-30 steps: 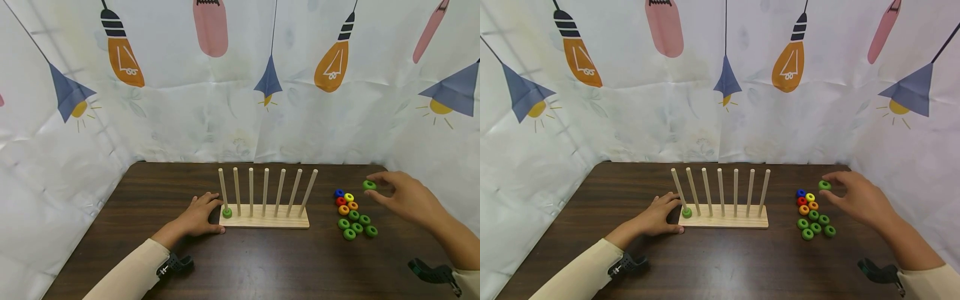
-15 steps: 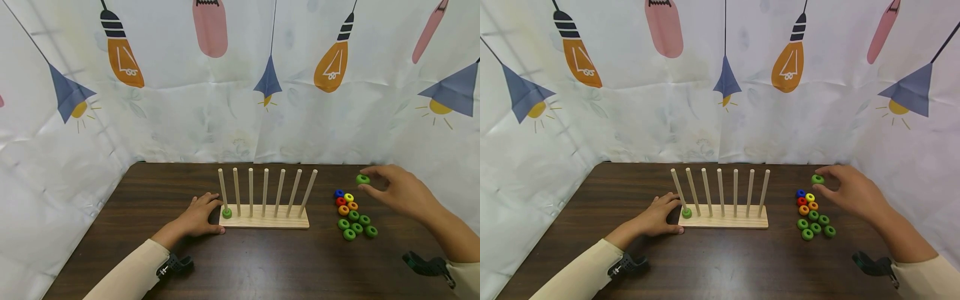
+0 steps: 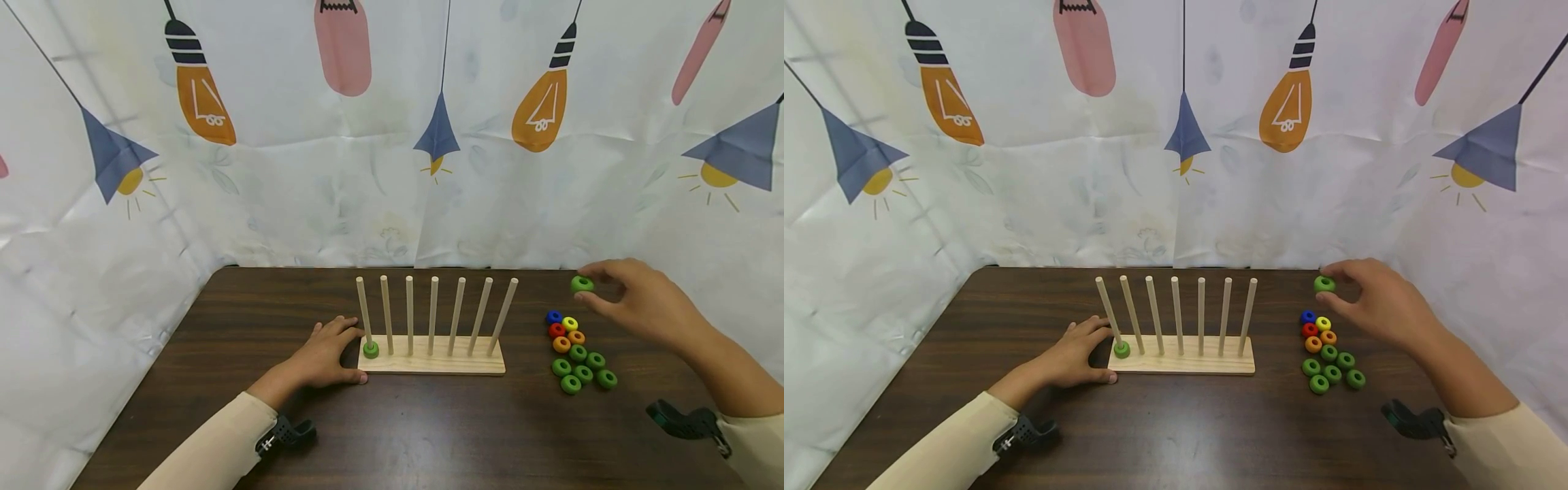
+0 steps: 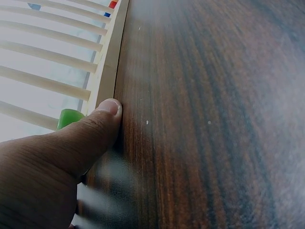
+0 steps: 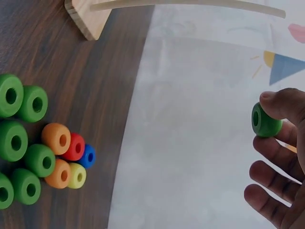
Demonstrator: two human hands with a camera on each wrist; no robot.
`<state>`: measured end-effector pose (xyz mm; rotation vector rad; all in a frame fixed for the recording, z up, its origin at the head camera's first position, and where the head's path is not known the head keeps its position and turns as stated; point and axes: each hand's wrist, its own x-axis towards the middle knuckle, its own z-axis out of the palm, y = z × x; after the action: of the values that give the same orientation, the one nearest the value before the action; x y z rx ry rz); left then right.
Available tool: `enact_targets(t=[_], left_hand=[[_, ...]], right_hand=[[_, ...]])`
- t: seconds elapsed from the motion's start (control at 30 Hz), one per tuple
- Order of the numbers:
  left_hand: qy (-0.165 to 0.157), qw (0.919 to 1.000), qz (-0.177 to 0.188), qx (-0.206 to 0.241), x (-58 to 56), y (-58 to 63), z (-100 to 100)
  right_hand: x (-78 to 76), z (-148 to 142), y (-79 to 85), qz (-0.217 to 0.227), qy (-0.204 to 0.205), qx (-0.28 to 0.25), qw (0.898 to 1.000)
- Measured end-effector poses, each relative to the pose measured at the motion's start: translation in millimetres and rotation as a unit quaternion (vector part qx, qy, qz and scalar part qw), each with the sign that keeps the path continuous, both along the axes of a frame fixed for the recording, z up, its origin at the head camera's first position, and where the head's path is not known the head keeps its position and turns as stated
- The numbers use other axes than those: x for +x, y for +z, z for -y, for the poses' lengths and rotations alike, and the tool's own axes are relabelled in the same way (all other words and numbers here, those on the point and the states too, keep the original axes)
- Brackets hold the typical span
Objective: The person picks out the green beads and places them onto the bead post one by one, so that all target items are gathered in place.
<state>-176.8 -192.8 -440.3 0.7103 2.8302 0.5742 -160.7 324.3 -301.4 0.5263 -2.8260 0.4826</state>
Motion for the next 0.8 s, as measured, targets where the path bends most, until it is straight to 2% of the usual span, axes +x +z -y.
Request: enact_targets(t=[0.57, 0.8], left_hand=[[0.000, 1.0000, -0.002, 0.001, 0.2, -2.8, 0], [-0.001, 1.0000, 0.003, 0.000, 0.2, 0.3, 0]], right_hand=[[-5.4, 18, 11.3, -0.012, 0.020, -0.004, 1.000], [-7.7, 27, 14.9, -0.010, 0.026, -0.013, 1.000]])
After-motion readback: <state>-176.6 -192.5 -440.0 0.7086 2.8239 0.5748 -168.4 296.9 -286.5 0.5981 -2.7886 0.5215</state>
